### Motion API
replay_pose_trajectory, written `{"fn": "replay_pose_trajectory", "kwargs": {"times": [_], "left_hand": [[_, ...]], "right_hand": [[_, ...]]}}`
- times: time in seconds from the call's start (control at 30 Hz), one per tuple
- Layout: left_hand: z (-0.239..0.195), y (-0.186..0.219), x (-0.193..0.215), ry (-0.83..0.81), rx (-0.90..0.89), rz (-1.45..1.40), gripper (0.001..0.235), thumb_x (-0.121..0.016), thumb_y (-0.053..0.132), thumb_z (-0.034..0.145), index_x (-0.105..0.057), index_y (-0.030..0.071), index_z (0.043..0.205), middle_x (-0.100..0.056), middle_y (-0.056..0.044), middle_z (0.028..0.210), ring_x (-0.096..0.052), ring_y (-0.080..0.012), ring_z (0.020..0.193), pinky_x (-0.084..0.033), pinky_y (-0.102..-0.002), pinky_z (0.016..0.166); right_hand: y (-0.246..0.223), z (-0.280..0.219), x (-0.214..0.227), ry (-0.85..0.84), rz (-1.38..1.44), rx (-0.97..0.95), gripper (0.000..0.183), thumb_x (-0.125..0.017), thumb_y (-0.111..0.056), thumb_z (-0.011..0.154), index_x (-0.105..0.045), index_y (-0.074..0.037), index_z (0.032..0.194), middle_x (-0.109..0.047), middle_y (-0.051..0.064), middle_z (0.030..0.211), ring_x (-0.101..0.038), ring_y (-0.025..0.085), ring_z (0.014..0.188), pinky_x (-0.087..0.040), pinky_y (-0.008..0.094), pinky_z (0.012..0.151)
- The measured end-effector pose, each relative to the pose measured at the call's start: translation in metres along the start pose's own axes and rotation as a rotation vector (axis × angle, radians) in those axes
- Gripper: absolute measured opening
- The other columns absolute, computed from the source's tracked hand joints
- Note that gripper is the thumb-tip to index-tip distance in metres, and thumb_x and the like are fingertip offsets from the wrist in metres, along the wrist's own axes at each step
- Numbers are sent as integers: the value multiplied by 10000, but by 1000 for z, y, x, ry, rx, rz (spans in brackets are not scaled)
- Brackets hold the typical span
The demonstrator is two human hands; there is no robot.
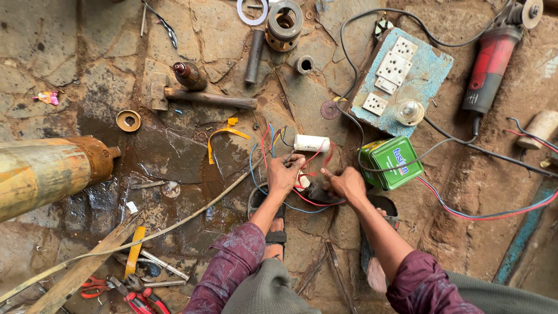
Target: The person connects wires from a water pump to a capacitor and an electrical control box.
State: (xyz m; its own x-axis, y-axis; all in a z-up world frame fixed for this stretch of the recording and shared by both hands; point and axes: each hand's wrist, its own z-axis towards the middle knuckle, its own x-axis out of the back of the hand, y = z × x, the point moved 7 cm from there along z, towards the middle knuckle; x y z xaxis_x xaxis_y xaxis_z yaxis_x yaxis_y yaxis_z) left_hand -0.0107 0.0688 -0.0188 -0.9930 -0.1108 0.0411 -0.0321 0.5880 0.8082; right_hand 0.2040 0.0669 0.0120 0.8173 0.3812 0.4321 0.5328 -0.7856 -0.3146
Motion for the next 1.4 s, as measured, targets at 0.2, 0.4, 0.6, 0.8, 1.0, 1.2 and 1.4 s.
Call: {"fn": "replay_pose_trajectory", "kwargs": {"times": [0.2,0.4,0.6,0.8,1.0,1.2,1.4], "left_hand": [[7,3,4,-113,-46,-234,286,-689,271,985,-798,37,1109,-727,-24,804,-635,-75,673,-502,-233,565],[20,-19,11,57,-64,-360,317,-758,248,966,-737,-68,984,-715,-82,783,-689,-121,633,-553,-258,533],[25,-4,18,304,-41,-207,300,-739,239,942,-739,-56,999,-732,-86,735,-714,-136,594,-602,-287,525],[25,29,17,373,-98,-73,287,-727,220,941,-745,-55,1020,-721,-83,698,-724,-135,571,-605,-289,521],[24,31,17,381,-35,-79,275,-727,216,938,-756,-48,1010,-693,-89,638,-694,-145,518,-571,-296,490],[26,34,17,374,-38,-64,277,-735,236,937,-764,-29,1011,-680,-74,604,-685,-136,505,-557,-297,474],[29,34,22,376,-98,201,241,-771,223,876,-807,-1,956,-658,-102,585,-628,-152,517,-504,-317,555]], "right_hand": [[-102,8,39,274,-368,447,341,-764,-365,920,-797,-27,953,-748,201,784,-668,277,620,-549,429,659],[-155,42,10,95,-247,761,265,-778,-268,870,-789,-71,1047,-775,131,876,-721,210,736,-550,357,731],[-171,67,-29,-64,-357,831,249,-797,-197,827,-791,-98,1055,-750,132,874,-686,241,732,-539,369,704],[-171,77,-35,-81,-306,910,245,-819,-194,813,-796,-101,1039,-751,136,930,-681,258,755,-532,381,709],[-173,67,-34,-20,-286,992,213,-827,-197,815,-797,-98,1002,-747,133,925,-709,282,806,-538,379,738],[-180,49,-33,82,-388,1151,228,-804,-159,779,-795,-108,1001,-743,85,996,-693,289,912,-555,395,791],[-187,45,-38,57,-570,1325,176,-777,-144,812,-781,-115,986,-733,59,989,-671,286,979,-561,407,834]]}}
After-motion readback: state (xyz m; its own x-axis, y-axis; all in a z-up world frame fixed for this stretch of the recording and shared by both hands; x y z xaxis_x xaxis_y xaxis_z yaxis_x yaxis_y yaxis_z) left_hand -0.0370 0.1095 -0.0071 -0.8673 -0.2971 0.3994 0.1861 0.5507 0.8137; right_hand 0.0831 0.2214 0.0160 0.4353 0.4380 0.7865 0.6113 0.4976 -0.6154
